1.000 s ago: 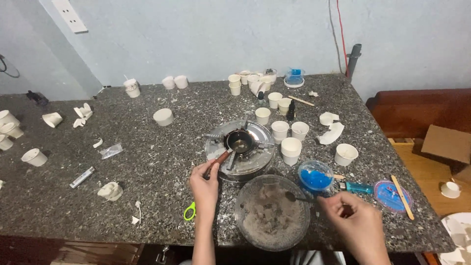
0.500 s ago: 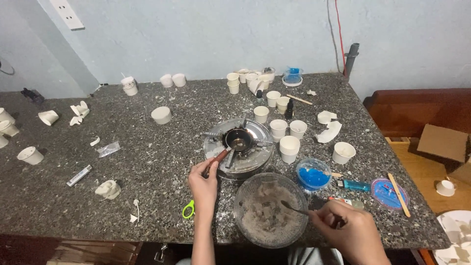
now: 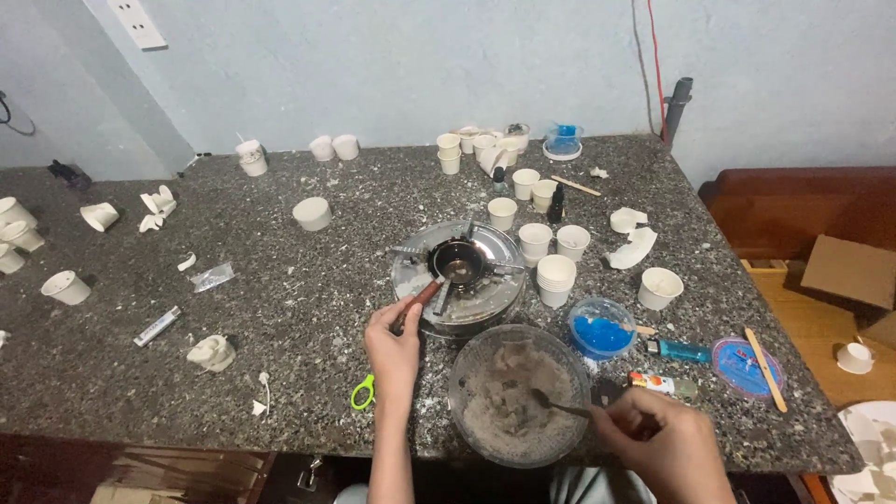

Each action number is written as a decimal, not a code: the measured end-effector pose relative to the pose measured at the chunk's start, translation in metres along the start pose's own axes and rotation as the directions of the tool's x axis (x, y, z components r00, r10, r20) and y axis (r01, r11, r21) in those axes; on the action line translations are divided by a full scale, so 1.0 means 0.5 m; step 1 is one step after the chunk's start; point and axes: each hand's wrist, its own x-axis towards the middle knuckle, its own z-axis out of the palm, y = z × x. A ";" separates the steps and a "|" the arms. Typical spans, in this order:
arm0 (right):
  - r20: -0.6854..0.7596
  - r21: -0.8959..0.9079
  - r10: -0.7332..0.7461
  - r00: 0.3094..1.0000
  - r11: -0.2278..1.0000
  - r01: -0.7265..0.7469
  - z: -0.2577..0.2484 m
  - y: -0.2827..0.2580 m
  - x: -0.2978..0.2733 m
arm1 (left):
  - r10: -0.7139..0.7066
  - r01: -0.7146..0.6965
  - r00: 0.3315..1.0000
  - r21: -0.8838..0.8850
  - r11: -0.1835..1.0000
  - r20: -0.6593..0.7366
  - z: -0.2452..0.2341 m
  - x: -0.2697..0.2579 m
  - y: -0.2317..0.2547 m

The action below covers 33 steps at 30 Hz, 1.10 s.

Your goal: Stirring melting wax in a small pot over a portable gas stove on a workshop counter.

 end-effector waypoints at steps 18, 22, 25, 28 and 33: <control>0.144 0.296 0.289 0.947 0.900 -0.320 -0.049 -0.034 -0.006 | -0.027 0.027 1.000 -0.012 1.000 0.009 0.003 0.000 -0.006; 0.278 0.200 0.300 0.912 0.911 -0.361 -0.022 -0.030 0.003 | 0.018 -0.018 1.000 -0.029 0.999 0.006 0.002 0.000 -0.004; 0.345 -0.137 0.338 0.876 0.941 -0.309 0.008 -0.011 0.012 | 0.003 -0.003 1.000 -0.038 0.999 0.004 0.003 0.000 -0.005; 0.424 0.025 0.201 0.883 0.972 -0.233 0.038 0.007 0.012 | -0.006 0.006 1.000 -0.029 1.000 -0.002 0.008 0.006 -0.017; 0.516 0.133 0.102 0.851 0.971 -0.197 0.100 0.023 0.010 | 0.008 -0.009 1.000 -0.019 1.000 -0.013 0.008 0.005 -0.017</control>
